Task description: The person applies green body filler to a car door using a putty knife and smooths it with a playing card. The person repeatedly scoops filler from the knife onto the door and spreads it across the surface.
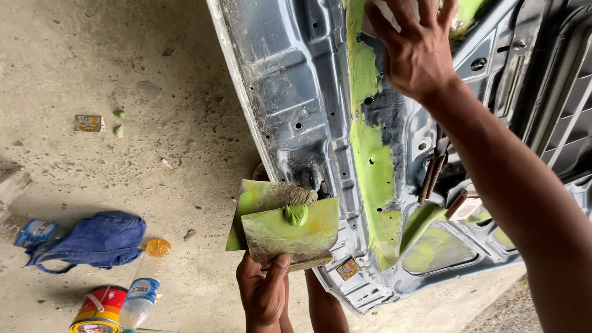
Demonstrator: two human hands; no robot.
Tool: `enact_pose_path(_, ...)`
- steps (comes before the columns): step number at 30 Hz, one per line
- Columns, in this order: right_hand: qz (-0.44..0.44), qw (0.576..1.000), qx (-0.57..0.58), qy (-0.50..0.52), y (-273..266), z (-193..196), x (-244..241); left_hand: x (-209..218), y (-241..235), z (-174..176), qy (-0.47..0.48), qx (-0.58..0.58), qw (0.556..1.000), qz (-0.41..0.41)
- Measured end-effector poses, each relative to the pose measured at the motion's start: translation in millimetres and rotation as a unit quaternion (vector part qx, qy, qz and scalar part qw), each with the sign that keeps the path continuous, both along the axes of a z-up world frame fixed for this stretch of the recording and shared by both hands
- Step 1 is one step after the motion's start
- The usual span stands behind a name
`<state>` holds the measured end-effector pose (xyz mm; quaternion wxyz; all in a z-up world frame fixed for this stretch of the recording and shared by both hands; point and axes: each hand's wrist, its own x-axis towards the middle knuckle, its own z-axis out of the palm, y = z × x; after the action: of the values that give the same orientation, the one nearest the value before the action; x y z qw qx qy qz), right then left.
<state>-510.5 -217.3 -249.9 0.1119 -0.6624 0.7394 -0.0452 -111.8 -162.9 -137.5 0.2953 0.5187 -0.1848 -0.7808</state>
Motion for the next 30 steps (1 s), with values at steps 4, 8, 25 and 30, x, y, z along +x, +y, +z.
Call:
enact_pose_path(4,0.003,0.993,0.116,0.022,-18.8,10.6,-3.7,4.8,4.1,-10.3,-0.01,0.02,1.0,0.02)
enact_pose_path(8,0.004,0.99,0.092,0.103,-29.5,0.0,-5.9,8.2,4.9,-13.8,-0.023,0.019,0.999,0.021)
enact_pose_path(25,0.077,0.997,-0.02,0.005,-3.0,-5.1,3.9,9.4,-3.8,-9.7,-0.069,0.035,0.995,0.058)
enact_pose_path(30,-0.043,0.981,0.089,0.169,-41.8,-19.2,-14.4,19.2,7.9,-17.7,-0.057,0.01,0.997,0.042)
